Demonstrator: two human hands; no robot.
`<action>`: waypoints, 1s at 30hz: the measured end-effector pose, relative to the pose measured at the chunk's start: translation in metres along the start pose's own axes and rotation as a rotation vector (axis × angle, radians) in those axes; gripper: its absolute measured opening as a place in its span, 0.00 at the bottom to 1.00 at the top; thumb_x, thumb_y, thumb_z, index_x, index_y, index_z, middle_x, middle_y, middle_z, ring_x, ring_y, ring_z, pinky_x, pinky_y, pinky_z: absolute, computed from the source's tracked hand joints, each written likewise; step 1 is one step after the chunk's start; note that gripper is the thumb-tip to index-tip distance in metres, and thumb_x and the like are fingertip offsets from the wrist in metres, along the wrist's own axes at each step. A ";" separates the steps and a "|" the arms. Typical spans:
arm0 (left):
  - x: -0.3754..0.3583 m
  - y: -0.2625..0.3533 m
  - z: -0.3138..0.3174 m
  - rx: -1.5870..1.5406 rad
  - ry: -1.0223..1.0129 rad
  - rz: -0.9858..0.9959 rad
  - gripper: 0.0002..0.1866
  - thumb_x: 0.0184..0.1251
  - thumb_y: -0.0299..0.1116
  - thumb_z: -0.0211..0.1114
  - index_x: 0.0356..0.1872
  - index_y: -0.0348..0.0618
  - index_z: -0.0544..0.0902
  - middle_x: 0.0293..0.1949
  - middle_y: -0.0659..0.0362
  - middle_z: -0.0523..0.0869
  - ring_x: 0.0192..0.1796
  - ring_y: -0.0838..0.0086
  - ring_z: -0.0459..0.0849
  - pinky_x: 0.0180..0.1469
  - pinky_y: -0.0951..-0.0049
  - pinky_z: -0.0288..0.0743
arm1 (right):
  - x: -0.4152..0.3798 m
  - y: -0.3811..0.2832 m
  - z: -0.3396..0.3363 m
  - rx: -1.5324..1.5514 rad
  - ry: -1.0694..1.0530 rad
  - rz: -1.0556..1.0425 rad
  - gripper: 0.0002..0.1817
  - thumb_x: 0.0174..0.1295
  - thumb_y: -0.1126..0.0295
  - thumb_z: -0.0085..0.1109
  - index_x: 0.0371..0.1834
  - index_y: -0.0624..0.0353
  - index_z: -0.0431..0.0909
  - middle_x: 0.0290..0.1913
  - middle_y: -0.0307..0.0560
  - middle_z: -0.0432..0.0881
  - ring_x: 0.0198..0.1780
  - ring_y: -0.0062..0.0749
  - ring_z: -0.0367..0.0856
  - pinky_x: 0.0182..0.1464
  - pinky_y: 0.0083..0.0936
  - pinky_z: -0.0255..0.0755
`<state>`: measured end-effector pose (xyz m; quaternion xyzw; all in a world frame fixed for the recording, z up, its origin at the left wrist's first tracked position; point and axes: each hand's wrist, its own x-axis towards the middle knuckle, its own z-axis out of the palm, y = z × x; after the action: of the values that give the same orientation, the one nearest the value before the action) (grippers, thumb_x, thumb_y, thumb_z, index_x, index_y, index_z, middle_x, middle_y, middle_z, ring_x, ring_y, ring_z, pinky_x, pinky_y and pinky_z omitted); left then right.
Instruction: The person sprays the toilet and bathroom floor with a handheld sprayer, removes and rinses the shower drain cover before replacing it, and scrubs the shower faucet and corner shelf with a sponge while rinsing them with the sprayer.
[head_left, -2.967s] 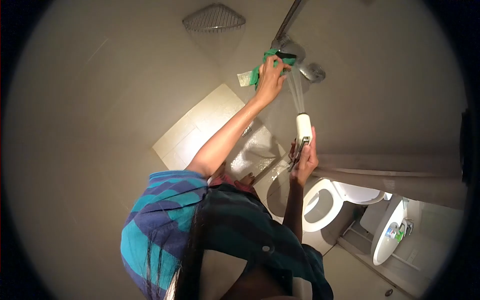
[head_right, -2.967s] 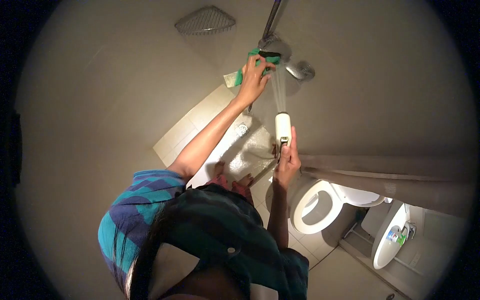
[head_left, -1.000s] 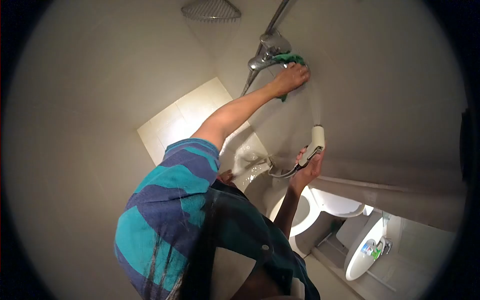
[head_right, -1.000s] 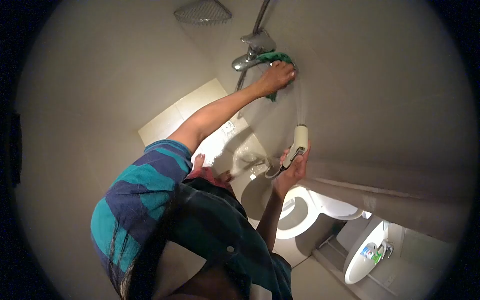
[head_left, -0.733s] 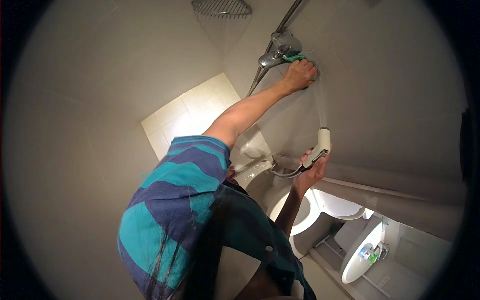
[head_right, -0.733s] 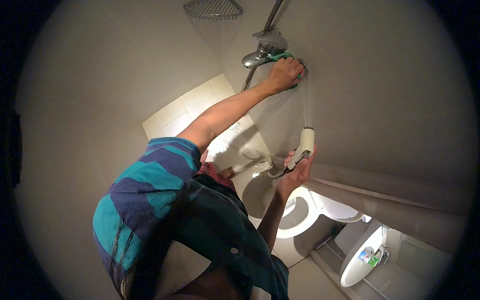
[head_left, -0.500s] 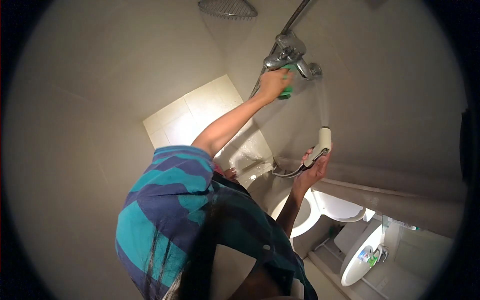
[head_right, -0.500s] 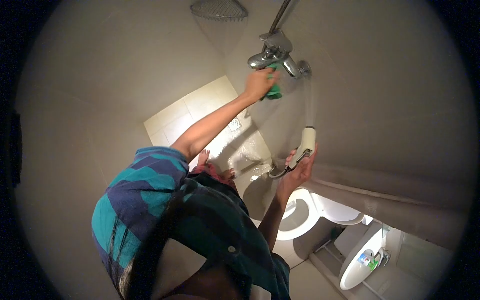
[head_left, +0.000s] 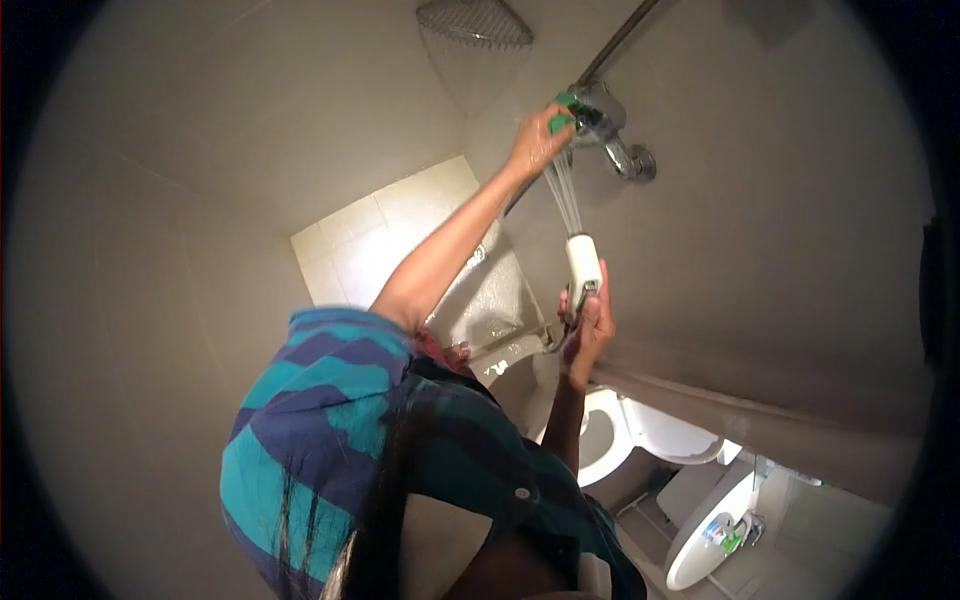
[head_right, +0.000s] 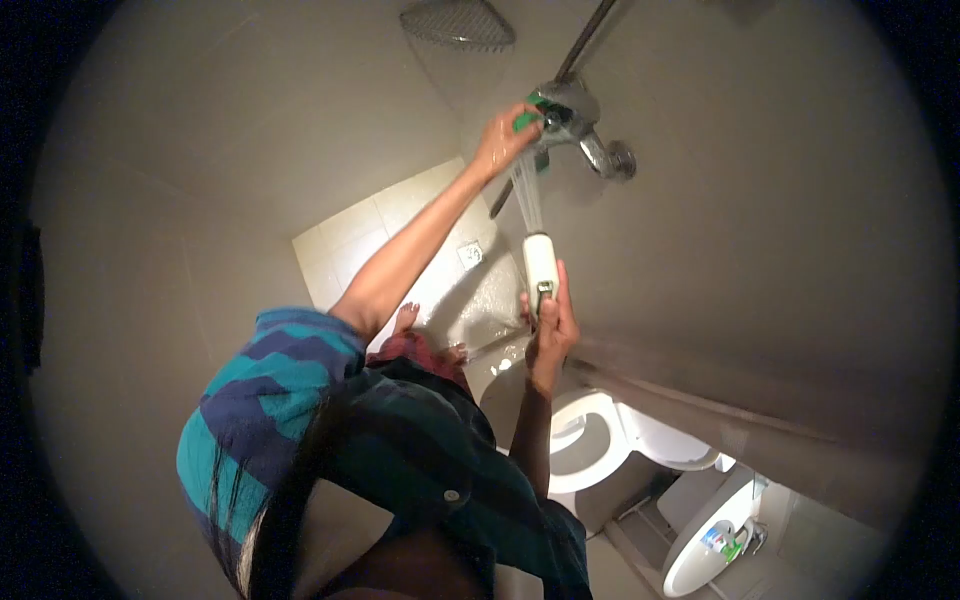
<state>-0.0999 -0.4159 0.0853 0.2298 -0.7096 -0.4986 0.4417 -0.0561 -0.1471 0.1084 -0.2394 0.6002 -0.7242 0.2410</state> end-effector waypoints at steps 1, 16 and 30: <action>-0.010 0.005 -0.002 0.102 0.022 0.119 0.19 0.49 0.37 0.61 0.42 0.39 0.73 0.43 0.50 0.77 0.46 0.64 0.75 0.49 0.68 0.65 | 0.004 0.000 0.001 -0.021 0.008 -0.002 0.27 0.62 0.55 0.45 0.61 0.60 0.60 0.36 0.43 0.74 0.28 0.18 0.70 0.28 0.13 0.64; 0.016 0.018 0.007 0.326 0.211 0.351 0.19 0.44 0.41 0.69 0.35 0.38 0.78 0.30 0.52 0.79 0.33 0.66 0.80 0.36 0.72 0.73 | 0.039 -0.056 0.014 -0.061 -0.018 -0.273 0.32 0.60 0.52 0.47 0.60 0.64 0.59 0.26 0.45 0.75 0.23 0.18 0.69 0.24 0.12 0.62; 0.153 0.027 0.093 1.075 -0.988 0.122 0.15 0.49 0.40 0.59 0.39 0.50 0.82 0.41 0.52 0.81 0.40 0.60 0.80 0.41 0.63 0.73 | 0.030 -0.056 0.002 -0.001 0.142 -0.260 0.34 0.59 0.49 0.47 0.60 0.65 0.59 0.27 0.45 0.74 0.23 0.19 0.70 0.24 0.12 0.63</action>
<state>-0.2539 -0.4754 0.1601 0.1231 -0.9842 -0.1015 -0.0767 -0.0812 -0.1580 0.1650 -0.2633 0.5799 -0.7642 0.1020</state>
